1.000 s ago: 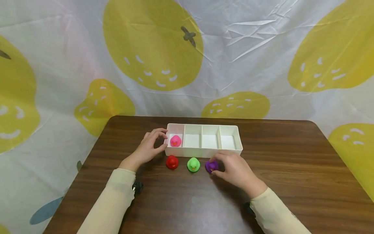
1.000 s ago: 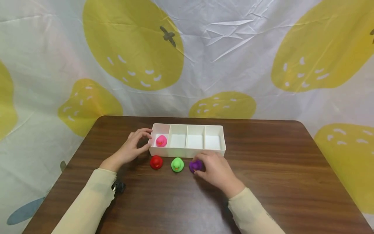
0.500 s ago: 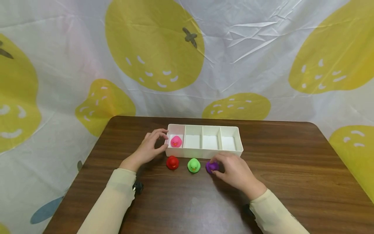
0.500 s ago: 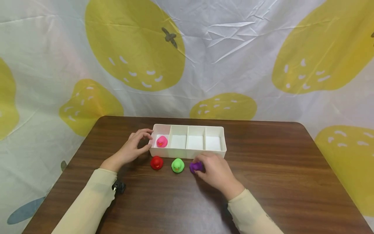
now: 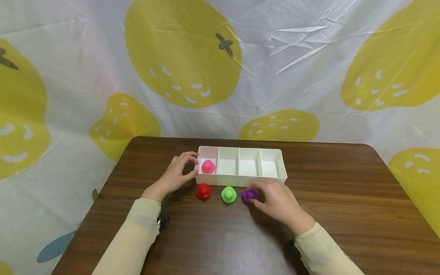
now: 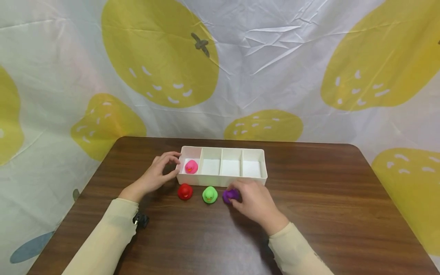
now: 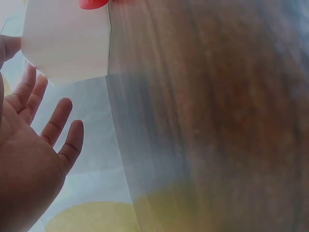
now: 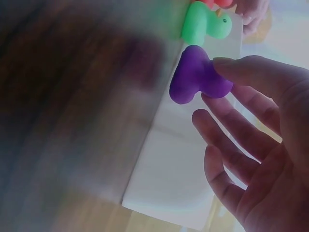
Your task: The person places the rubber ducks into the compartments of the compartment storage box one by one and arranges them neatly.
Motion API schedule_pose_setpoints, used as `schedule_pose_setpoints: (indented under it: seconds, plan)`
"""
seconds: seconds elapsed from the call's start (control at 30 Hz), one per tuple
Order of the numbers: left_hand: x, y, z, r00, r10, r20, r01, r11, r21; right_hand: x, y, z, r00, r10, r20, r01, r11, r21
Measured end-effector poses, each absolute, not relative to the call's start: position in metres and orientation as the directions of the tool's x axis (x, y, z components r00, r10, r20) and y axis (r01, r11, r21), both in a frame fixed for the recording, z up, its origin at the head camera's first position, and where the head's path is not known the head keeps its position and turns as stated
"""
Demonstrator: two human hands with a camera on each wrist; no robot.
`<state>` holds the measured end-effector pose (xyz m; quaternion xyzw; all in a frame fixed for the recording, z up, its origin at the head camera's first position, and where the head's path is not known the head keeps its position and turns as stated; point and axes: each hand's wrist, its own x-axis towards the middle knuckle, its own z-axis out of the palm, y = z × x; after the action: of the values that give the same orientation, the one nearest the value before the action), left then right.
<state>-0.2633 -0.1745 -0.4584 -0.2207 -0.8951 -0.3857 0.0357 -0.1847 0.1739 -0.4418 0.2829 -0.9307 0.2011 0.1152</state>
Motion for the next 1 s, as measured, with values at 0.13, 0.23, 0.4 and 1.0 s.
schedule_pose_setpoints:
  seconds: [0.13,0.23,0.4,1.0]
  plan:
    - [-0.263,-0.174,-0.459,-0.902,0.364,0.233,0.419,0.607,0.676,-0.185,0.174,-0.438,-0.811,-0.478,0.337,-0.575,0.759,-0.305]
    - [-0.262,-0.174,-0.458,-0.904,0.361,0.229,0.414,0.607,0.678,-0.186,0.173,-0.434,-0.806,-0.478,0.350,-0.580,0.758,-0.299]
    - [-0.263,-0.175,-0.460,-0.902,0.362,0.237,0.420,0.605,0.676,-0.187,0.173,-0.429,-0.792,-0.482,0.373,-0.596,0.742,-0.306]
    - [-0.262,-0.175,-0.459,-0.904,0.366,0.221,0.412,0.607,0.679,-0.189,0.170,-0.412,-0.769,-0.473,0.430,-0.622,0.707,-0.335]
